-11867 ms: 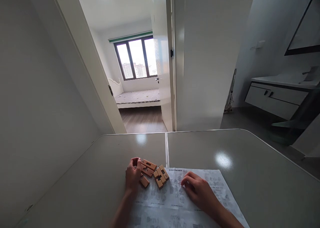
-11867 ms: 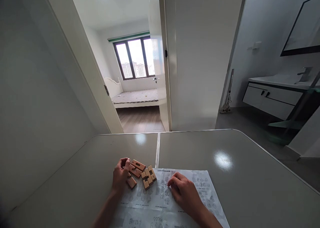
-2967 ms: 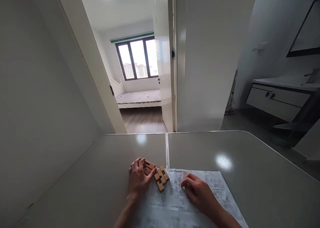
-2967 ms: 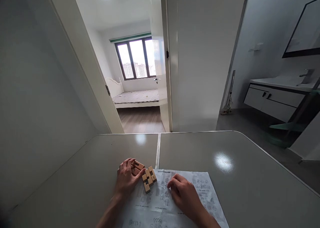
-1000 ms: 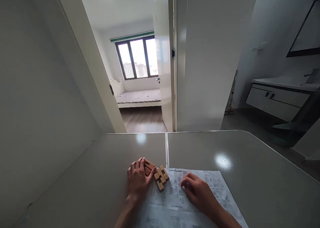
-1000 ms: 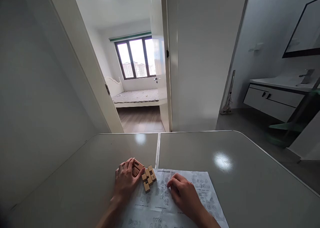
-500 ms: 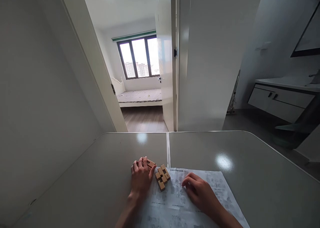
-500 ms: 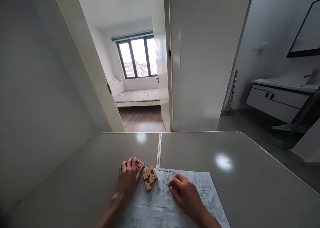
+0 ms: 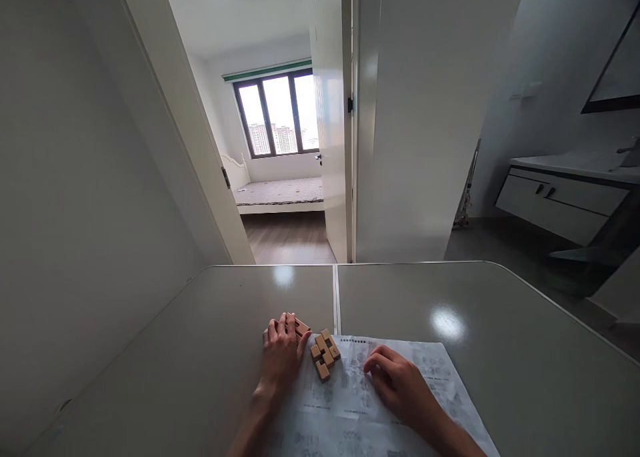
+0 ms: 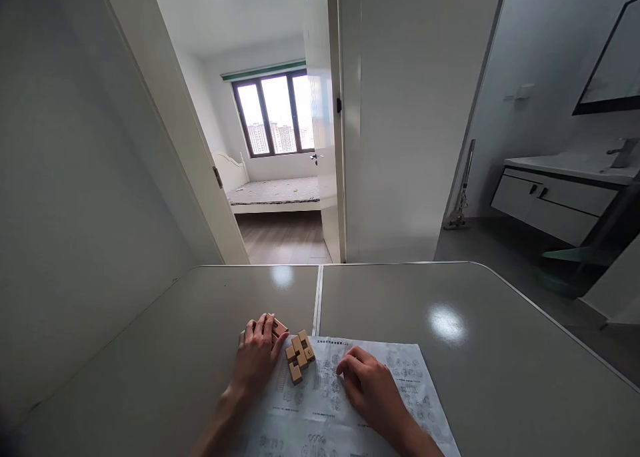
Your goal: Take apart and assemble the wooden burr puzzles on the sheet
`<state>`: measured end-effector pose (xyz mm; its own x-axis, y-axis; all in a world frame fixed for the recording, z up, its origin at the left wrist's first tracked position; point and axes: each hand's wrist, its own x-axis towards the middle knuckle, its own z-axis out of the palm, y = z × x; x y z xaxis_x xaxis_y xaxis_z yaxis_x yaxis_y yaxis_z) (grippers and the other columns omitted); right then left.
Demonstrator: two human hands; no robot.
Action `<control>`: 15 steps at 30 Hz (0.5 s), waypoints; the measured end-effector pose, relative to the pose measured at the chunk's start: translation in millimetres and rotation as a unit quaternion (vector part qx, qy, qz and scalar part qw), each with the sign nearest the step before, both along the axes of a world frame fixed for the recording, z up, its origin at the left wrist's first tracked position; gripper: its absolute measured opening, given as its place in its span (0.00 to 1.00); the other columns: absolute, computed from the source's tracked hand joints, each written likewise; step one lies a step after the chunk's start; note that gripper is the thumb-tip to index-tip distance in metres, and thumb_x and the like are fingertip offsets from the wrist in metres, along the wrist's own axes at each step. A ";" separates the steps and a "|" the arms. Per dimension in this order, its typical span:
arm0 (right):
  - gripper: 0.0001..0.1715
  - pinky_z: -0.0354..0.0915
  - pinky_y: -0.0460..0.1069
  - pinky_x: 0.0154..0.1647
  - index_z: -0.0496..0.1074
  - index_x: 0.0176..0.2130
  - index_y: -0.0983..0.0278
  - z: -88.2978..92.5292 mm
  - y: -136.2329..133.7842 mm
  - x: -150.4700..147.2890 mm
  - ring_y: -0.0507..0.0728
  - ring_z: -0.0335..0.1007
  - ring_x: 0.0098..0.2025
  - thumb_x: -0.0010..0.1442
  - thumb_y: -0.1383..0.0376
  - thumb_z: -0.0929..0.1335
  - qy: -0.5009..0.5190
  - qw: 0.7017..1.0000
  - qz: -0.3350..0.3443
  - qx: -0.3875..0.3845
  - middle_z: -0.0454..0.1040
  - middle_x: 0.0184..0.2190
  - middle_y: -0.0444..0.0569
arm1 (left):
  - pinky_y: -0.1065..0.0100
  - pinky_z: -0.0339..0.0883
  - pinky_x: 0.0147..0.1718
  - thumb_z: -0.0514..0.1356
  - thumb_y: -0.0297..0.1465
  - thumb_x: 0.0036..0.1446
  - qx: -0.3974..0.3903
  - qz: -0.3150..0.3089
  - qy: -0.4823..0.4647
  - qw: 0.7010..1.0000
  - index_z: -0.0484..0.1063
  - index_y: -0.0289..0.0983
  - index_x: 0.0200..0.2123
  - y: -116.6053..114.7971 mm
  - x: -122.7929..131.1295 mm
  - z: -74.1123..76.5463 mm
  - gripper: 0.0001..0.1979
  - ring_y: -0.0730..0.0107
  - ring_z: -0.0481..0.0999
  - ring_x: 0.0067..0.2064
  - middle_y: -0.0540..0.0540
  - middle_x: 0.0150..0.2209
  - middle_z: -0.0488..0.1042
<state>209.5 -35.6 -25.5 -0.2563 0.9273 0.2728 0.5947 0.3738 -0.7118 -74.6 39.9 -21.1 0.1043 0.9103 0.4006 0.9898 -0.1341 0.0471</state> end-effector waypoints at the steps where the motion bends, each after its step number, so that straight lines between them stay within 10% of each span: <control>1: 0.13 0.67 0.50 0.38 0.76 0.37 0.59 -0.3 0.0 0.0 0.56 0.75 0.35 0.64 0.70 0.62 0.000 1.000 0.001 0.001 0.77 0.40 0.48 | 0.47 0.65 0.56 0.54 0.44 0.69 -0.001 -0.001 -0.001 1.000 0.70 0.37 0.61 -0.5 0.3 0.9 0.25 0.42 0.68 0.60 0.34 0.61 0.72; 15: 0.14 0.67 0.49 0.38 0.76 0.37 0.59 -0.4 1.0 -0.3 0.56 0.75 0.36 0.65 0.69 0.62 0.004 1.000 -0.001 -0.001 0.77 0.40 0.48 | 0.50 0.62 0.59 0.61 0.47 0.62 0.010 -0.023 -0.081 0.996 0.65 0.37 0.63 -11.0 1.4 13.8 0.31 0.47 0.68 0.61 0.37 0.60 0.73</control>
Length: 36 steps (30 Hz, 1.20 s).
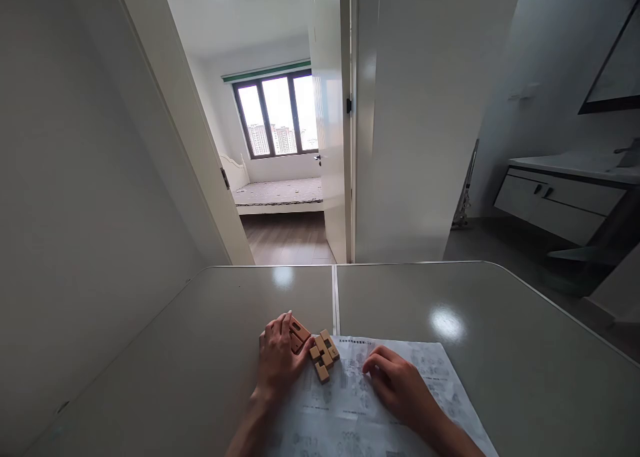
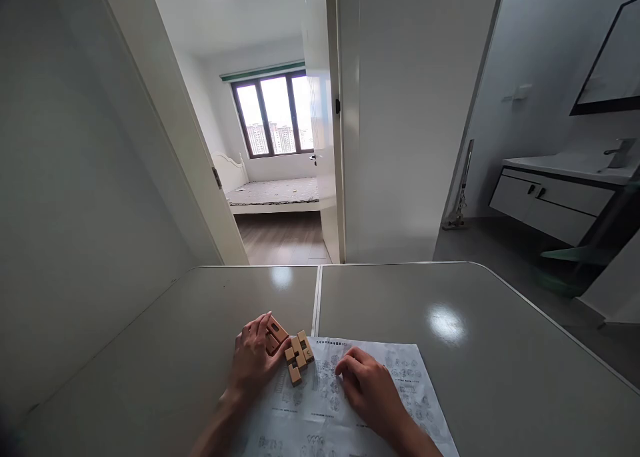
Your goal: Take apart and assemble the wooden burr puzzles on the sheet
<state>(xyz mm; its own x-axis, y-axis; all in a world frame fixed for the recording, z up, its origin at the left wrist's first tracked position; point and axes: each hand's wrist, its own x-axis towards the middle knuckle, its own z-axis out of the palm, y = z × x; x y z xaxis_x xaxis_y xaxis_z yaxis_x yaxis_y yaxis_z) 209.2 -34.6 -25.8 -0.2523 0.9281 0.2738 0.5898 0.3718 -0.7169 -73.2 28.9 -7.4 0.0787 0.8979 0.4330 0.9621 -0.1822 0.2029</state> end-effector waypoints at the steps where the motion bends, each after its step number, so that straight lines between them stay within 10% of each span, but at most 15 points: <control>1: 0.14 0.67 0.49 0.39 0.76 0.37 0.59 0.1 0.0 -0.1 0.57 0.75 0.36 0.64 0.70 0.62 0.000 1.000 -0.001 0.001 0.77 0.40 0.48 | 0.50 0.61 0.58 0.61 0.48 0.62 0.009 0.003 -0.002 1.000 0.64 0.38 0.63 -0.7 -0.2 0.2 0.32 0.47 0.68 0.61 0.37 0.60 0.73; 36: 0.13 0.67 0.49 0.39 0.75 0.37 0.58 -2.8 -1.4 0.6 0.56 0.75 0.35 0.64 0.71 0.62 0.002 1.000 0.004 0.006 0.77 0.40 0.48 | 0.48 0.65 0.54 0.61 0.52 0.62 0.029 -0.007 0.018 0.999 0.68 0.37 0.59 13.4 3.3 -4.0 0.31 0.46 0.75 0.54 0.37 0.53 0.78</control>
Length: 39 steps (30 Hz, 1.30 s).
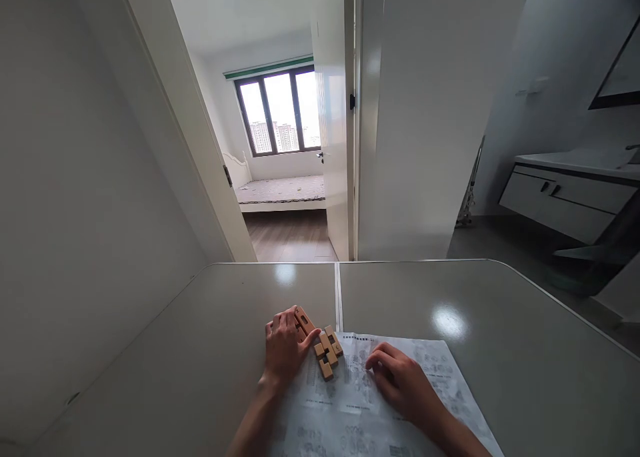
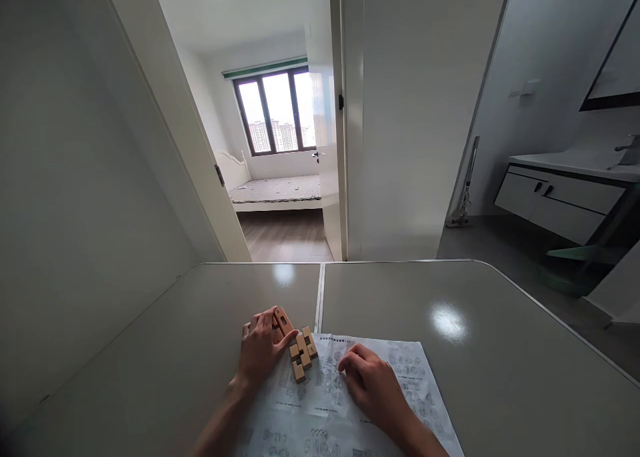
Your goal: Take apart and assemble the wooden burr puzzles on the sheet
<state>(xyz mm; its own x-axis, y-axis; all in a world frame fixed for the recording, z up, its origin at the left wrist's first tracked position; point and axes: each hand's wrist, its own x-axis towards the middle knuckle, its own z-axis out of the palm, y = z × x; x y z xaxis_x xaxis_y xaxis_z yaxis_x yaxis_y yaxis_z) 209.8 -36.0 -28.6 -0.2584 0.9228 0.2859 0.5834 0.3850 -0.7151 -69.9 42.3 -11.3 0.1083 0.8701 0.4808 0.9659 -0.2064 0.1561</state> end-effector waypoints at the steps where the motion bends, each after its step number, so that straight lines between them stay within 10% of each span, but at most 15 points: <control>1: 0.13 0.67 0.49 0.39 0.75 0.37 0.58 0.0 -0.1 0.0 0.56 0.75 0.35 0.64 0.71 0.62 -0.001 1.000 0.000 0.000 0.77 0.40 0.48 | 0.48 0.65 0.54 0.61 0.51 0.62 -0.001 -0.003 0.007 1.000 0.68 0.37 0.59 0.8 0.1 -1.2 0.30 0.47 0.75 0.55 0.37 0.53 0.77; 22: 0.14 0.69 0.50 0.39 0.76 0.37 0.59 0.9 0.3 0.6 0.57 0.76 0.35 0.64 0.70 0.62 0.004 1.000 -0.003 0.001 0.78 0.39 0.48 | 0.49 0.63 0.55 0.64 0.51 0.59 -0.046 -0.049 -0.029 0.997 0.65 0.42 0.60 -4.5 -11.3 6.2 0.31 0.47 0.72 0.58 0.40 0.56 0.76; 39: 0.14 0.67 0.49 0.36 0.76 0.37 0.59 0.2 2.1 0.7 0.55 0.74 0.33 0.63 0.71 0.62 -0.002 1.000 0.002 -0.004 0.77 0.39 0.48 | 0.50 0.67 0.52 0.52 0.47 0.69 0.013 0.044 0.072 0.996 0.69 0.31 0.60 -0.7 -5.8 -10.4 0.28 0.46 0.72 0.54 0.32 0.53 0.76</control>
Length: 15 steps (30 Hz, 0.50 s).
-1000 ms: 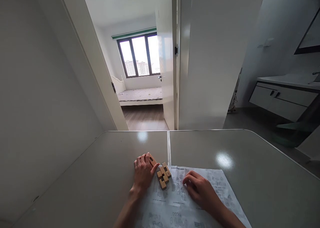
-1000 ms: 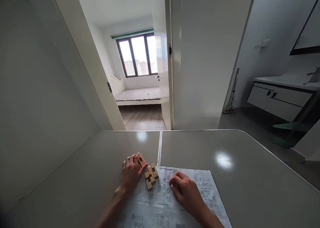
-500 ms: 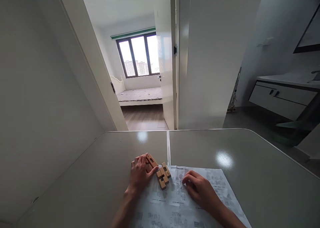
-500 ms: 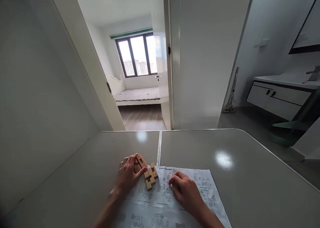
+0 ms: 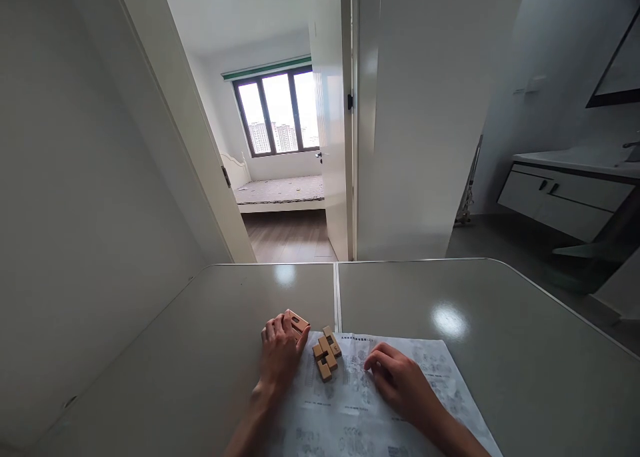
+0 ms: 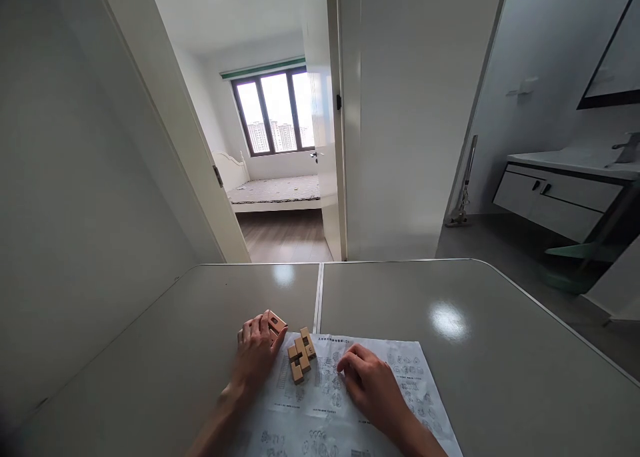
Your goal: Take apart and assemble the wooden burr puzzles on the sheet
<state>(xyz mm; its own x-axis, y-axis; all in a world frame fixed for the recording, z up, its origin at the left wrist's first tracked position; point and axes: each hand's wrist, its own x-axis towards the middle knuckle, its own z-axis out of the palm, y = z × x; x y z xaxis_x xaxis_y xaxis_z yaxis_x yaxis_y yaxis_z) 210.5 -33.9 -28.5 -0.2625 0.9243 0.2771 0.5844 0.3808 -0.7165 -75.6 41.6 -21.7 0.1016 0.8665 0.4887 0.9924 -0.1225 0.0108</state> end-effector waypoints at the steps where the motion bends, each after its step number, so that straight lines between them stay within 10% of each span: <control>1: 0.14 0.67 0.49 0.37 0.76 0.37 0.59 0.1 -0.1 0.0 0.55 0.74 0.33 0.63 0.71 0.62 0.000 1.000 0.000 0.000 0.77 0.39 0.48 | 0.50 0.67 0.52 0.53 0.47 0.69 0.001 0.002 0.003 1.000 0.69 0.31 0.60 -1.1 0.3 -0.8 0.29 0.45 0.72 0.54 0.32 0.54 0.76; 15: 0.14 0.68 0.50 0.39 0.75 0.36 0.59 1.0 -0.8 -0.6 0.57 0.75 0.36 0.64 0.70 0.62 0.010 1.000 -0.004 -0.002 0.77 0.40 0.48 | 0.49 0.71 0.50 0.54 0.52 0.65 0.028 -0.045 0.022 0.998 0.72 0.39 0.60 -95.1 -61.8 -7.1 0.30 0.46 0.74 0.54 0.36 0.54 0.77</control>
